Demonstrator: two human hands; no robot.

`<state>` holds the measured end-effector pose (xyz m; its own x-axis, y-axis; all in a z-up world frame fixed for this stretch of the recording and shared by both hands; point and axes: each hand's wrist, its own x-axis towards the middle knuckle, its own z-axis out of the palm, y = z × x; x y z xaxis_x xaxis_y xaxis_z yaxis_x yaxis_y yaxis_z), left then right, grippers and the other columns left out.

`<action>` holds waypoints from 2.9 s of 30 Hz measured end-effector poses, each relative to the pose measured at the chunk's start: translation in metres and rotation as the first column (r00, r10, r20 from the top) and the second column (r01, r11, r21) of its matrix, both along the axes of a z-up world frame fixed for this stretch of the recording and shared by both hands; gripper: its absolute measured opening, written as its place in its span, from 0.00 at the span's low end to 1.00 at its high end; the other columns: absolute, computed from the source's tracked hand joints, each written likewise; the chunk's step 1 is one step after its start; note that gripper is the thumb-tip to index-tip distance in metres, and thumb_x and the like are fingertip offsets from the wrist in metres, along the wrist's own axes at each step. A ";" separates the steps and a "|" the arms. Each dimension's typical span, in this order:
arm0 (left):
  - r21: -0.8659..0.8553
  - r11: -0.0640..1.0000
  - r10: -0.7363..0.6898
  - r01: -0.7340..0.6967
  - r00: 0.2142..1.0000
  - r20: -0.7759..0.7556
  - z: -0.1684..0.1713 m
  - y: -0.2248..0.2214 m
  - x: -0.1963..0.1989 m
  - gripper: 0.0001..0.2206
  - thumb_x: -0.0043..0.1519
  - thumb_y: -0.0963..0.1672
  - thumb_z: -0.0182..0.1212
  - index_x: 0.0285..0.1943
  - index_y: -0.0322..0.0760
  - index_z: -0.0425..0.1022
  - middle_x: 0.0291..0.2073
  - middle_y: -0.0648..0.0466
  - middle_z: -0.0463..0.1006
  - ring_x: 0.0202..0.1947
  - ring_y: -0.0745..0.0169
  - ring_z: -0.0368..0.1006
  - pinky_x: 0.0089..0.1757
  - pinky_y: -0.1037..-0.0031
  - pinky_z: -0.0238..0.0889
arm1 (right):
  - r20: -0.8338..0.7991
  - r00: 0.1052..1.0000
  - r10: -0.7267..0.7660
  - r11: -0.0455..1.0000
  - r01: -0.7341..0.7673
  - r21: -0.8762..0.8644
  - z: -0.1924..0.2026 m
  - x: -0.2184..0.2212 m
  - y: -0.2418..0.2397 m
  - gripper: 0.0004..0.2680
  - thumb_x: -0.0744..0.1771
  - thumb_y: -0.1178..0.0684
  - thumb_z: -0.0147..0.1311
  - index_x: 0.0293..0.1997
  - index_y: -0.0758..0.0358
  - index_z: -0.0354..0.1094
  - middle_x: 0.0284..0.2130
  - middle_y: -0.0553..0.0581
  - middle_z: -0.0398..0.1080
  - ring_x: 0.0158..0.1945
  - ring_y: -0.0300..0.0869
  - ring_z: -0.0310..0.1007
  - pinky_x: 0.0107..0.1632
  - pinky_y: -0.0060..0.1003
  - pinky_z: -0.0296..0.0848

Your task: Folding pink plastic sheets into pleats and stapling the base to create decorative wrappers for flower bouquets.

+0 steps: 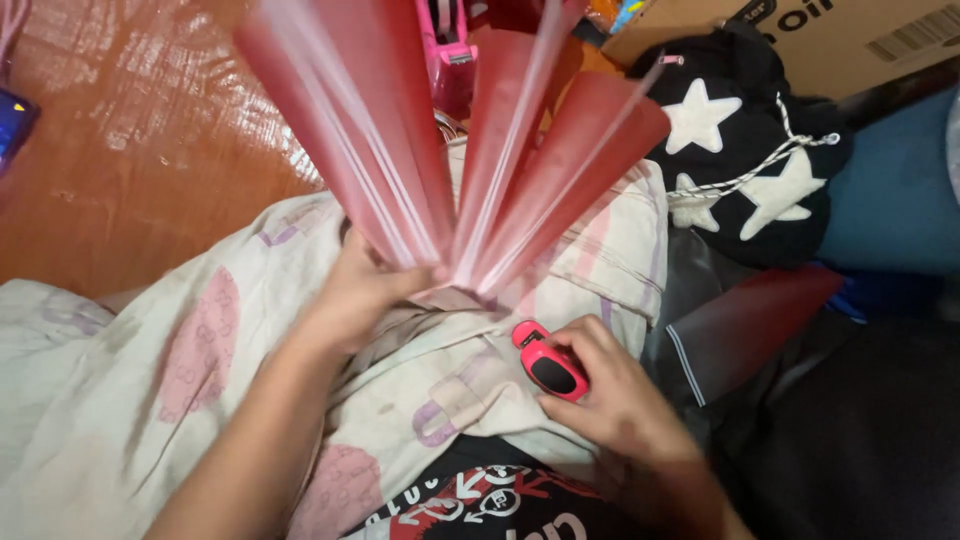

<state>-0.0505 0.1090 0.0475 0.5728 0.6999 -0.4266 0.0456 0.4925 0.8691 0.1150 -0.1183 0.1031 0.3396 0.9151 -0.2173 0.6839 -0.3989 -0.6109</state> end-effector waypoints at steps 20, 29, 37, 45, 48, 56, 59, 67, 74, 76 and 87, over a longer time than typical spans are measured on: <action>-0.220 0.939 0.266 -0.265 0.964 -0.028 -0.034 0.074 -0.039 0.21 0.52 0.37 0.72 0.50 0.32 0.65 0.25 0.52 0.76 0.20 0.68 0.75 0.24 0.84 0.73 | -0.721 0.678 0.148 0.933 0.146 0.328 -0.084 0.003 0.239 0.35 0.64 0.53 0.70 0.74 0.53 0.39 0.63 0.71 0.58 0.58 0.53 0.66 0.54 0.46 0.79; -0.337 0.880 0.323 -0.336 0.942 -0.095 -0.169 0.135 -0.023 0.14 0.53 0.36 0.71 0.43 0.24 0.69 0.19 0.49 0.71 0.15 0.63 0.75 0.20 0.73 0.74 | 0.238 0.803 -0.547 0.764 0.362 0.535 -0.155 0.161 0.286 0.15 0.62 0.48 0.73 0.49 0.44 0.69 0.55 0.49 0.54 0.62 0.57 0.57 0.60 0.56 0.67; -0.337 0.913 0.195 -0.230 0.972 -0.133 -0.143 0.125 -0.021 0.33 0.53 0.41 0.75 0.65 0.33 0.59 0.46 0.43 0.73 0.36 0.55 0.80 0.39 0.70 0.80 | 0.454 0.641 -0.619 0.773 0.393 0.498 -0.177 0.223 0.280 0.03 0.63 0.45 0.69 0.34 0.39 0.78 0.48 0.38 0.61 0.57 0.48 0.58 0.55 0.49 0.71; 0.307 0.871 0.426 -0.383 0.901 -0.085 -0.058 0.087 -0.017 0.50 0.55 0.35 0.71 0.78 0.39 0.32 0.72 0.23 0.44 0.70 0.14 0.48 0.52 0.37 0.69 | 0.335 0.807 -0.487 0.539 -0.024 0.842 -0.028 0.166 0.235 0.05 0.64 0.57 0.70 0.34 0.50 0.76 0.41 0.44 0.68 0.52 0.45 0.64 0.59 0.40 0.61; 0.736 0.661 0.392 -0.143 0.903 -0.177 -0.044 0.072 -0.016 0.38 0.51 0.39 0.71 0.71 0.22 0.55 0.61 0.25 0.63 0.66 0.22 0.57 0.65 0.44 0.50 | 0.442 0.784 -0.437 0.586 -0.126 0.801 -0.031 0.168 0.237 0.06 0.63 0.57 0.69 0.34 0.50 0.73 0.39 0.46 0.68 0.48 0.48 0.65 0.55 0.42 0.63; 0.658 0.693 0.053 0.294 0.890 -0.453 -0.069 0.060 -0.013 0.27 0.54 0.47 0.69 0.65 0.45 0.71 0.54 0.47 0.75 0.62 0.41 0.66 0.61 0.51 0.58 | 0.385 0.759 -0.526 0.844 0.521 0.126 -0.146 0.242 0.287 0.15 0.66 0.37 0.64 0.57 0.42 0.72 0.64 0.52 0.53 0.68 0.58 0.51 0.63 0.60 0.63; 0.634 0.706 0.065 0.314 0.864 -0.500 -0.075 0.065 -0.013 0.24 0.55 0.49 0.68 0.61 0.48 0.73 0.50 0.54 0.76 0.60 0.49 0.68 0.60 0.57 0.60 | 0.405 0.723 -0.559 0.821 0.550 0.151 -0.170 0.273 0.307 0.08 0.65 0.35 0.63 0.46 0.33 0.75 0.58 0.38 0.56 0.63 0.51 0.55 0.63 0.52 0.62; 0.554 0.780 0.039 0.290 0.862 -0.506 -0.075 0.072 -0.022 0.20 0.55 0.48 0.68 0.57 0.45 0.75 0.45 0.48 0.79 0.52 0.43 0.73 0.56 0.55 0.64 | 0.166 0.796 -0.582 0.497 0.186 0.848 -0.118 0.315 0.331 0.05 0.66 0.54 0.68 0.34 0.59 0.75 0.31 0.59 0.71 0.38 0.55 0.74 0.45 0.44 0.72; 0.567 0.785 0.045 0.250 0.890 -0.454 -0.055 0.071 -0.017 0.16 0.57 0.44 0.63 0.54 0.36 0.76 0.42 0.53 0.80 0.39 0.58 0.74 0.45 0.69 0.69 | -0.312 0.918 -0.244 0.513 0.395 0.762 0.018 0.284 0.250 0.11 0.68 0.64 0.61 0.56 0.67 0.70 0.45 0.55 0.77 0.45 0.35 0.76 0.53 0.27 0.75; 0.562 0.784 0.043 0.263 0.881 -0.471 -0.061 0.070 -0.017 0.17 0.57 0.44 0.63 0.55 0.38 0.76 0.43 0.53 0.80 0.41 0.58 0.74 0.46 0.69 0.69 | -0.243 0.927 -0.286 0.550 0.366 0.751 0.021 0.274 0.231 0.09 0.67 0.65 0.62 0.48 0.63 0.68 0.41 0.52 0.75 0.42 0.35 0.73 0.51 0.27 0.76; 0.597 0.750 0.048 0.286 0.876 -0.480 -0.069 0.070 -0.018 0.15 0.57 0.45 0.62 0.53 0.39 0.76 0.43 0.55 0.80 0.43 0.58 0.74 0.47 0.68 0.68 | -0.863 0.457 -0.215 0.749 0.644 0.154 -0.058 0.281 0.162 0.12 0.66 0.57 0.59 0.54 0.60 0.64 0.45 0.54 0.72 0.45 0.43 0.74 0.52 0.49 0.74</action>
<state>-0.0682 0.1793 -0.0213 0.5365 0.8336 -0.1315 0.5179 -0.2022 0.8312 0.3962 0.0437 0.0447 0.6114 0.7486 -0.2566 -0.3191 -0.0635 -0.9456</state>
